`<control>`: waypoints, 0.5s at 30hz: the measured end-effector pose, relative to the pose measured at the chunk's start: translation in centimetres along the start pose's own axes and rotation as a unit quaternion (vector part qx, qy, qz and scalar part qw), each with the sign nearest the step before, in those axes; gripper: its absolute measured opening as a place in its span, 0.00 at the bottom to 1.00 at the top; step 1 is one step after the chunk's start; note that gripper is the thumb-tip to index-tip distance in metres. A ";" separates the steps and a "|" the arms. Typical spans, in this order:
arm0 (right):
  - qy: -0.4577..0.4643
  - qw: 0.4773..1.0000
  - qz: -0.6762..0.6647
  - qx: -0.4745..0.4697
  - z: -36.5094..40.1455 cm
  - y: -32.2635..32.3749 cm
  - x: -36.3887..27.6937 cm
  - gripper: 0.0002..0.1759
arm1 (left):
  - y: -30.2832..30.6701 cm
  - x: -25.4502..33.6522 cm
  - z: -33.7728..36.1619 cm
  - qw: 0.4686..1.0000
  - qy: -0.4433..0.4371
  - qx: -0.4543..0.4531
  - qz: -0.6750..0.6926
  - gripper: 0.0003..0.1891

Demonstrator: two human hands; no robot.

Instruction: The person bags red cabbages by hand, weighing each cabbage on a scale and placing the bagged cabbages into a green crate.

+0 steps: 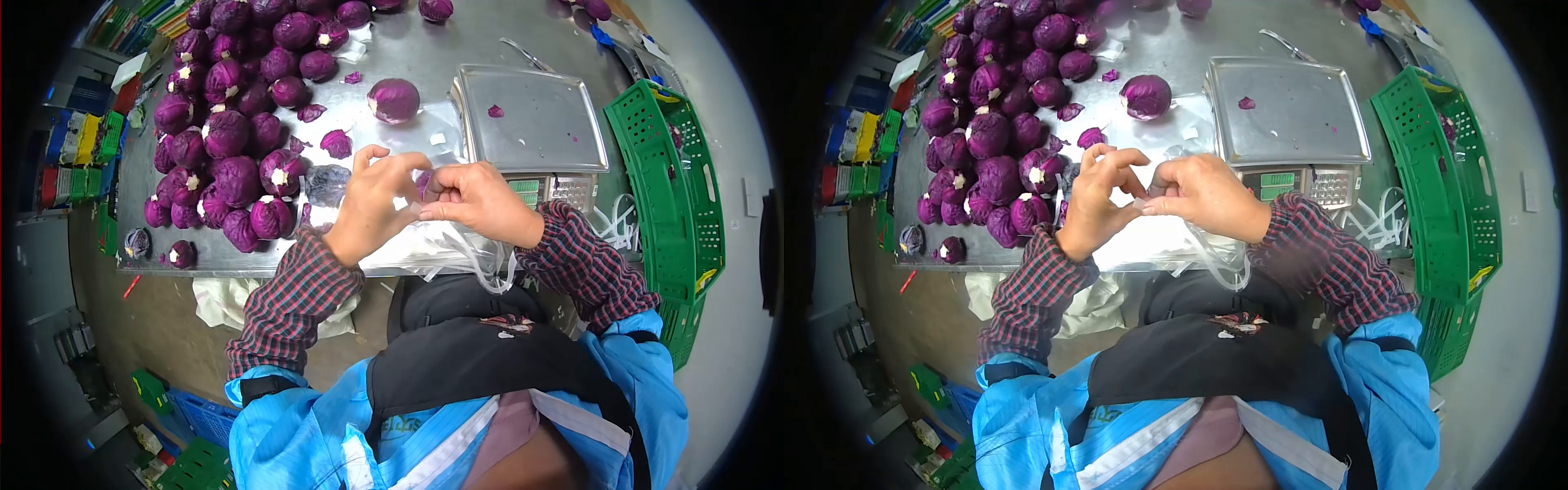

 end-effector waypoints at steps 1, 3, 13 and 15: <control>0.040 0.999 0.017 0.015 0.2 0.1 -0.6 0.14 | -0.1 0.0 0.0 1.000 0.003 -0.001 0.003 0.27; 0.104 0.990 0.086 0.035 0.7 -0.1 -1.9 0.13 | -0.4 -0.3 0.1 0.999 0.030 -0.002 -0.018 0.27; 0.205 0.770 -0.576 0.184 10.2 17.1 -5.9 0.15 | 1.9 -1.5 1.8 0.997 0.068 0.024 -0.004 0.30; 0.278 0.743 -0.549 0.261 17.2 25.9 -4.3 0.17 | 2.8 -0.9 2.6 0.997 0.025 0.041 -0.060 0.32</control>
Point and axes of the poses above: each hand's wrist, its own z-axis away from the middle knuckle, its own y-axis out of the back of the hand, x = y × z, the point moved 10 cm from there along -z, towards the middle knuckle, and after that the axes turned 7 degrees about -z, right-handed, at the moved point
